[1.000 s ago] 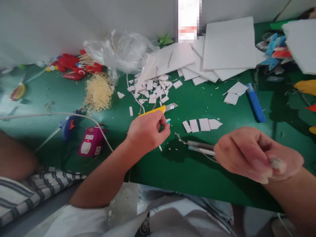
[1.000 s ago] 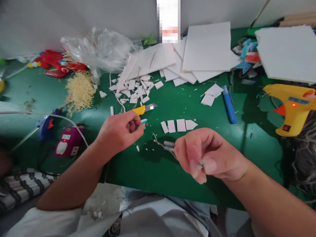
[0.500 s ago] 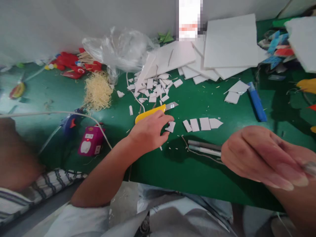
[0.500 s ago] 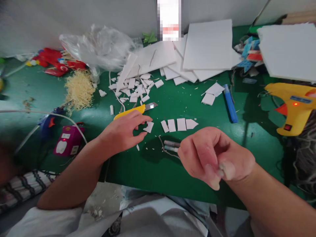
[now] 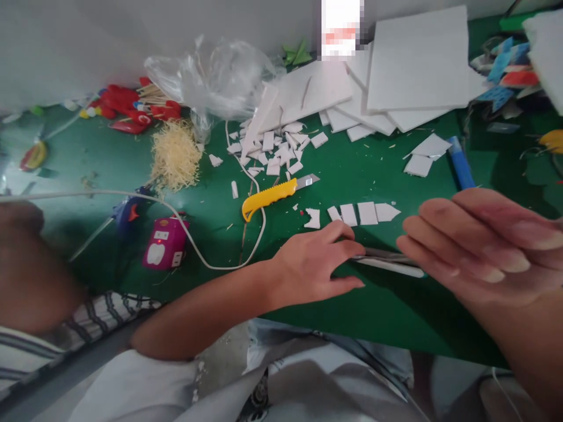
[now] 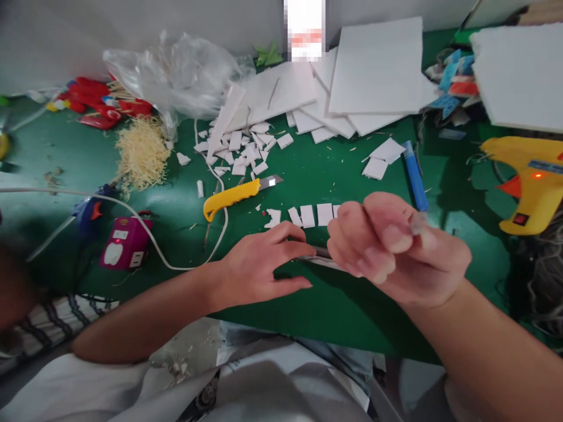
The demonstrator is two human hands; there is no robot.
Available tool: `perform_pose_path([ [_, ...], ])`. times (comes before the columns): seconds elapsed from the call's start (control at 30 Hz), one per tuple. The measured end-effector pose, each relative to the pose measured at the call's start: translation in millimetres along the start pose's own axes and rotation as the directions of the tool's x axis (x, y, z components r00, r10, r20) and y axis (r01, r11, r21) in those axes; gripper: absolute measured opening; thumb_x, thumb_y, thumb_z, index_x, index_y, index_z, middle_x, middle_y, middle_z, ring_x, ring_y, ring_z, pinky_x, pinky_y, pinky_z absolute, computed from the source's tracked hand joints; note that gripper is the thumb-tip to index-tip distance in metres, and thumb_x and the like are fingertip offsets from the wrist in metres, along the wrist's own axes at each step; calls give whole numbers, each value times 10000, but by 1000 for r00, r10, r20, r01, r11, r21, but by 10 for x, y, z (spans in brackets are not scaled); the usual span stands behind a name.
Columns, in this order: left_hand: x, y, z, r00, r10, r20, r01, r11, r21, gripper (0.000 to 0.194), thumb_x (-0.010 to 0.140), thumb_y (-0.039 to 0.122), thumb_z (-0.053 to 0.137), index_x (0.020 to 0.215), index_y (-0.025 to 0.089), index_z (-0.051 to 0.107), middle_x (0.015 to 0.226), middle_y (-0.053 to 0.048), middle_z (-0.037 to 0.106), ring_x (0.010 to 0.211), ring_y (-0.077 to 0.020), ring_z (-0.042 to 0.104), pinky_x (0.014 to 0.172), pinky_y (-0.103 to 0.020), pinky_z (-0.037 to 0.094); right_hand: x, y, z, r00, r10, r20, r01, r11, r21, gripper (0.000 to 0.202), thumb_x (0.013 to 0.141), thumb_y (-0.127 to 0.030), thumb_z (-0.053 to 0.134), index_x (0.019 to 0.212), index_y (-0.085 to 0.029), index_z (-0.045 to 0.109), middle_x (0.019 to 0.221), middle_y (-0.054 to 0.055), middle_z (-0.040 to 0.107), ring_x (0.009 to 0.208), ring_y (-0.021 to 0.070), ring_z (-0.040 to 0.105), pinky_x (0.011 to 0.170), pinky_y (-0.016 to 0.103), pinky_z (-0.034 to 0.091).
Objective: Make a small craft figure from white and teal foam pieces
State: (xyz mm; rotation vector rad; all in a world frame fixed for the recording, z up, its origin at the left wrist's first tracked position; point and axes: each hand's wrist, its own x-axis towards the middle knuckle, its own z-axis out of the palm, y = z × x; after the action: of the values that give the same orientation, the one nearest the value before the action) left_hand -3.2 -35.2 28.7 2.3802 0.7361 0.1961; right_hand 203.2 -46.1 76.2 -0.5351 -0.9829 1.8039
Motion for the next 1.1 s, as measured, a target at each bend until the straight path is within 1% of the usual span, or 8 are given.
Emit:
perform_pose_path([
  [0.13,24,14,25,999,37,2,-38,998,47,238,1058,317,525,1059,207,737,1108,-37,730,920,-142,730,739,-241,556,-7,-53,-69,981,-19,-192,-9,990,-143,824,689,-469,887,463,-212,137,322,-108,71,258,50,123,265,237,182],
  [0.27,-32,-68,-81,996,89,-10,-89,996,7,263,1069,316,508,1020,193,736,916,-8,756,838,-123,715,689,-206,514,-77,-57,-229,835,-148,-529,-8,960,-280,699,535,-662,894,523,-249,331,461,-106,46,349,57,49,340,295,138],
  [0.37,-127,-99,-237,987,100,-125,-101,995,1,267,1061,278,522,974,152,740,814,-10,735,739,-113,682,682,-203,500,-93,-96,-316,745,-220,-630,-24,935,-354,484,618,-594,863,562,-286,494,581,-71,7,453,76,-21,447,325,76],
  [0.5,-310,-50,-463,999,39,-32,-37,997,75,309,1064,246,498,880,151,727,756,1,698,668,-103,646,626,-197,464,-84,-163,-365,687,-225,-691,-50,934,-354,357,828,-553,728,574,-332,608,557,-56,166,511,109,-51,495,374,106],
  [0.67,-623,-26,-543,999,4,-54,-5,1000,-17,235,1043,173,498,915,145,693,785,-11,688,692,-102,639,660,-190,500,-101,-144,-362,696,-206,-688,-36,947,-319,303,891,-562,663,630,-408,673,618,-40,504,491,99,336,496,400,237],
  [0.87,-962,-75,-484,964,-173,-204,129,969,-209,179,964,99,563,844,173,674,739,14,684,626,-80,619,585,-160,493,-57,-130,-243,611,-144,-779,-211,918,-335,298,805,-611,640,671,-347,660,829,-140,708,1053,193,669,581,417,317],
  [0.97,-1083,-39,-458,832,-384,-400,218,890,-400,180,940,107,599,831,195,712,742,23,691,540,-61,577,476,-157,444,-51,-124,-255,657,-132,-743,-191,923,-333,287,817,-599,645,666,-356,666,865,-128,701,1040,180,655,594,393,343],
  [1.1,-1128,36,-463,420,-459,-783,194,888,-416,196,928,226,625,772,262,739,749,30,684,540,-105,537,437,-257,358,-45,-71,-299,716,-111,-690,-53,976,-212,281,813,-486,758,605,-328,653,816,-40,589,764,116,547,610,328,419],
])
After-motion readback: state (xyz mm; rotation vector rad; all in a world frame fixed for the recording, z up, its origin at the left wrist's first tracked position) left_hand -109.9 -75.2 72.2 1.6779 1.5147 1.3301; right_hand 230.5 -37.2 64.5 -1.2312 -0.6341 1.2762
